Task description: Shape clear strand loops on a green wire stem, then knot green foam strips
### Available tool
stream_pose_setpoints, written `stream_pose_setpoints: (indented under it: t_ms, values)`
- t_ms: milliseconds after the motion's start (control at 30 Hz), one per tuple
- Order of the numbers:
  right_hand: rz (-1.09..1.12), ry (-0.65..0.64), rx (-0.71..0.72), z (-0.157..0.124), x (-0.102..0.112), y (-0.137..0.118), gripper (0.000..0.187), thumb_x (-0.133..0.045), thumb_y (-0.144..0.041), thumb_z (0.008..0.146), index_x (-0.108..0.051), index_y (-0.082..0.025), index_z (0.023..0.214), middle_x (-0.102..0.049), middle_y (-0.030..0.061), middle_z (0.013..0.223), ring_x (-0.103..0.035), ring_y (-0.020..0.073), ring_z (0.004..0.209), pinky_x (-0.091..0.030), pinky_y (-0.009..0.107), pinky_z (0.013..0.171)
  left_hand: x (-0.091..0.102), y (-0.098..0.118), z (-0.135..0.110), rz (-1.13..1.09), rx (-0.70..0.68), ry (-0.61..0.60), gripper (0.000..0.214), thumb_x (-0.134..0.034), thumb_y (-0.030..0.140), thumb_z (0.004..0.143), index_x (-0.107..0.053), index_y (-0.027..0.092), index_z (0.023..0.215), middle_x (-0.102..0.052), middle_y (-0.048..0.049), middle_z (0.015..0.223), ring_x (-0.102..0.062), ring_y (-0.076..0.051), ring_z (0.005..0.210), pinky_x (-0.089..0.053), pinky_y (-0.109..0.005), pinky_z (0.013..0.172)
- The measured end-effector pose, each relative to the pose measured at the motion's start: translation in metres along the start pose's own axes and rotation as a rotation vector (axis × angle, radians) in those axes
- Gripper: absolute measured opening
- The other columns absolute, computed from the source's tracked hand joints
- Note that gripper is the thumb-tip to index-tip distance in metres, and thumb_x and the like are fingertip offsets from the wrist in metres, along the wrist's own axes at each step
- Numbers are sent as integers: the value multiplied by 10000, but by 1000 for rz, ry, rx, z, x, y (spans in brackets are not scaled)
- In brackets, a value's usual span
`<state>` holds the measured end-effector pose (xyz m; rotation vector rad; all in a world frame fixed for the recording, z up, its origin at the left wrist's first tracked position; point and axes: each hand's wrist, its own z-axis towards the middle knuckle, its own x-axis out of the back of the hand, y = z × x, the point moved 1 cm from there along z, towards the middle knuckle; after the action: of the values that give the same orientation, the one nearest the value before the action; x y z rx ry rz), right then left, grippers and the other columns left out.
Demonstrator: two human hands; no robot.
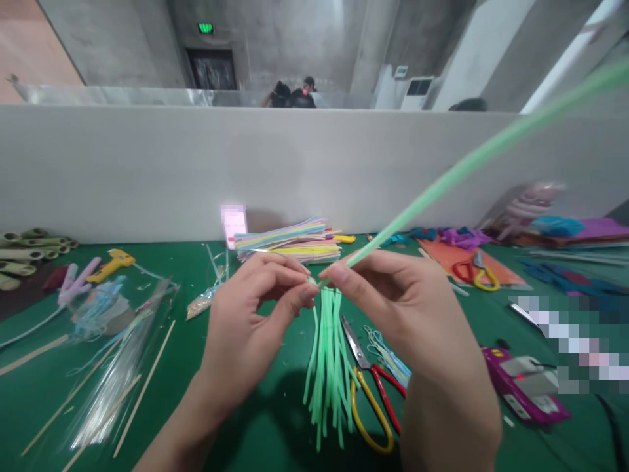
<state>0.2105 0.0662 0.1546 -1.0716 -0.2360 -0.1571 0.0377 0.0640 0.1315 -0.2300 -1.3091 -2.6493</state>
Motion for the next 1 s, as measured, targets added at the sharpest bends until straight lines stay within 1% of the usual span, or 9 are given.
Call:
stream_pose_setpoints:
  t_ms: [67, 133, 233, 333, 433, 567, 700, 800, 1000]
  values:
    - [-111, 84, 45, 0, -1, -2, 205, -749, -310, 898, -739, -232, 708, -773, -26, 771, -704, 165, 742, -519, 289, 691, -5, -4, -1, 99, -83, 79, 82, -721, 213, 919, -729, 232, 839, -687, 8, 924, -659, -106, 900, -547, -183, 701]
    - [-195, 161, 73, 0, -4, -2, 157, -746, -301, 900, -757, -237, 757, -776, -23, 784, -707, 175, 761, -512, 299, 709, -8, -7, -1, 118, -107, 118, 69, -725, 209, 917, -733, 234, 853, -695, 5, 944, -657, -106, 925, -549, -188, 734]
    - [-221, 220, 91, 1, -7, 0, 111, -747, -288, 900, -767, -236, 805, -757, -22, 750, -684, 169, 714, -495, 298, 681, -10, -9, 0, -2, -60, 51, 48, -723, 213, 919, -749, 254, 919, -703, -7, 1041, -654, -136, 1053, -564, -220, 825]
    - [-167, 204, 115, 3, -8, 3, 120, -727, -281, 918, -769, -231, 817, -771, -23, 797, -686, 158, 743, -495, 287, 710, -8, -9, 1, -95, -12, 8, 85, -722, 215, 917, -762, 273, 963, -694, -16, 1083, -640, -161, 1112, -568, -249, 863]
    - [-120, 169, 132, 8, -9, 7, 94, -726, -266, 918, -787, -242, 850, -787, -28, 841, -699, 157, 801, -497, 281, 744, -7, -12, 2, -40, -19, 87, 67, -723, 221, 916, -758, 274, 936, -691, -9, 1044, -644, -160, 1054, -550, -271, 878]
    - [-108, 145, 146, 17, -14, 15, 129, -687, -288, 940, -798, -244, 893, -796, 8, 901, -711, 188, 886, -512, 329, 818, -6, -20, 4, 89, -119, 204, 70, -717, 204, 916, -746, 261, 944, -688, -17, 1030, -636, -185, 1067, -527, -329, 915]
    - [-137, 190, 178, 20, -21, 17, 184, -653, -313, 949, -795, -241, 856, -780, 57, 1051, -695, 232, 1064, -502, 421, 972, -3, -25, 7, 232, -215, 252, 79, -702, 184, 920, -732, 251, 948, -690, -25, 1028, -640, -192, 1032, -517, -351, 920]
    - [-137, 222, 175, 17, -26, 15, 168, -645, -291, 939, -794, -244, 877, -756, 74, 1123, -683, 240, 1105, -496, 459, 1013, -1, -25, 7, 333, -256, 285, 75, -683, 197, 932, -734, 249, 950, -694, -42, 1025, -646, -205, 998, -520, -354, 897]
    - [-189, 325, 296, 5, -46, 8, 178, -599, -235, 953, -775, -253, 945, -719, 83, 1184, -647, 250, 1171, -498, 508, 1045, 0, -25, 6, 295, -258, 362, 99, -700, 174, 915, -742, 254, 956, -702, -32, 998, -640, -205, 1030, -525, -328, 870]
